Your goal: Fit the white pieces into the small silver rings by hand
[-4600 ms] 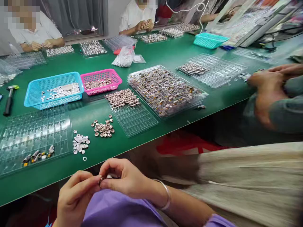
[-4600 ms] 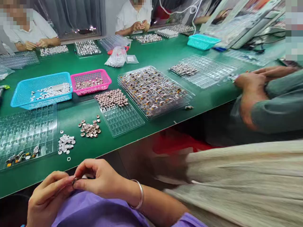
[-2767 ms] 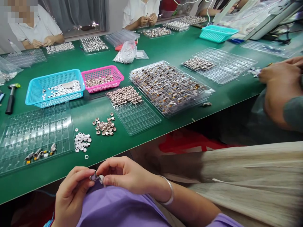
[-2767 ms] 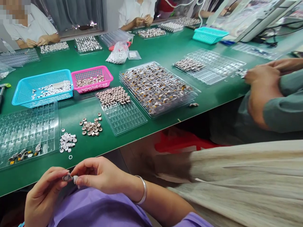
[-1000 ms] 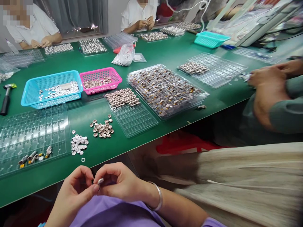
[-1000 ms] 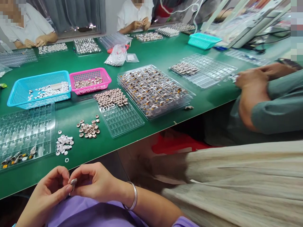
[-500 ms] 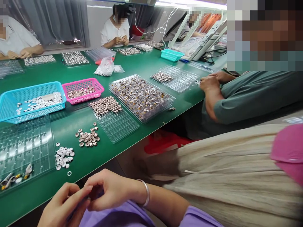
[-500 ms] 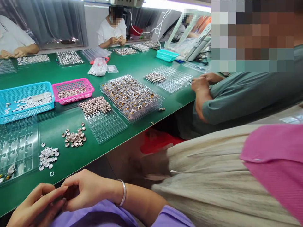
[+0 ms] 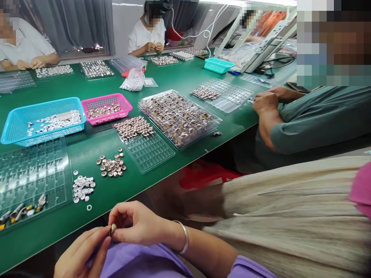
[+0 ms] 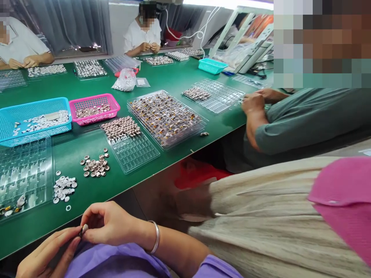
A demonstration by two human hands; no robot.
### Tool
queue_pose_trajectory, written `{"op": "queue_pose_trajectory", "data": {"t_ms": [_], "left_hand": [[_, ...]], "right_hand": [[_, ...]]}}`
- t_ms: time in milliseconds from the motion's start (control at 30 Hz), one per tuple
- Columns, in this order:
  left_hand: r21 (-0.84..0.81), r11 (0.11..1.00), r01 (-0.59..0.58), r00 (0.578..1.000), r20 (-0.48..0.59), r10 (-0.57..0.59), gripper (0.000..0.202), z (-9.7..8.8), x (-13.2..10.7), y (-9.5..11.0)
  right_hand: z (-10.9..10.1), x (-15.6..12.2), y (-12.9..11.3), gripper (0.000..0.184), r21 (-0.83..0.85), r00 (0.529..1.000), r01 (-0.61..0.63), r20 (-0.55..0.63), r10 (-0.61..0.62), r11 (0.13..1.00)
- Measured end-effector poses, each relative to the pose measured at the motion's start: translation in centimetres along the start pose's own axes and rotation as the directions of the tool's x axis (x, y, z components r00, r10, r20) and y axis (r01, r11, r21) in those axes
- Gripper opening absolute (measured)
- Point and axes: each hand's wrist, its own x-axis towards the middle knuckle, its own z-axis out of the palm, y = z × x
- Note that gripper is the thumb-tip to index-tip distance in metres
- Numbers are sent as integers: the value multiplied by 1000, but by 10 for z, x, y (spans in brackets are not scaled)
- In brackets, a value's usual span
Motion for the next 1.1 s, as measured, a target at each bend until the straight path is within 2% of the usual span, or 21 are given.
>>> {"op": "queue_pose_trajectory", "data": {"t_ms": [67, 133, 233, 300, 367, 433, 567, 700, 767, 867, 1100], "left_hand": [[-93, 987, 133, 991, -7, -134, 17, -1, 4, 7], [-194, 942, 273, 961, 11, -276, 11, -1, 7, 13], [-330, 832, 446, 888, 48, -457, 8, 1, 7, 17], [-416, 742, 525, 838, 102, -535, 9, 3, 5, 17], [-479, 672, 565, 805, 143, -576, 11, 5, 4, 17], [-513, 636, 576, 791, 153, -592, 11, 7, 4, 17], [-570, 581, 581, 767, 146, -625, 10, 9, 5, 17], [-616, 523, 589, 729, 125, -673, 13, 11, 3, 16], [-620, 521, 587, 722, 111, -683, 16, 11, 1, 15], [-595, 544, 592, 728, 105, -677, 17, 10, -2, 15], [-505, 672, 542, 804, 80, -589, 17, 9, -5, 15]], "right_hand": [[2, -3, -2, 15, -79, 998, 55, -27, -57, 995], [4, -7, -5, 11, -168, 991, 116, -48, -126, 979], [6, -12, -8, 9, -267, 973, 204, -52, -226, 942], [7, -14, -8, 10, -321, 957, 256, -48, -285, 912], [7, -15, -8, 11, -384, 937, 306, -43, -347, 871], [7, -16, -8, 13, -454, 905, 364, -34, -424, 813], [9, -16, -5, 18, -560, 816, 479, -1, -578, 676], [10, -16, -3, 25, -597, 738, 573, 79, -670, 561], [10, -17, -2, 28, -616, 724, 587, 109, -681, 525], [9, -18, -1, 31, -645, 732, 572, 124, -670, 506], [9, -17, 0, 17, -619, 702, 588, 71, -708, 520]]}}
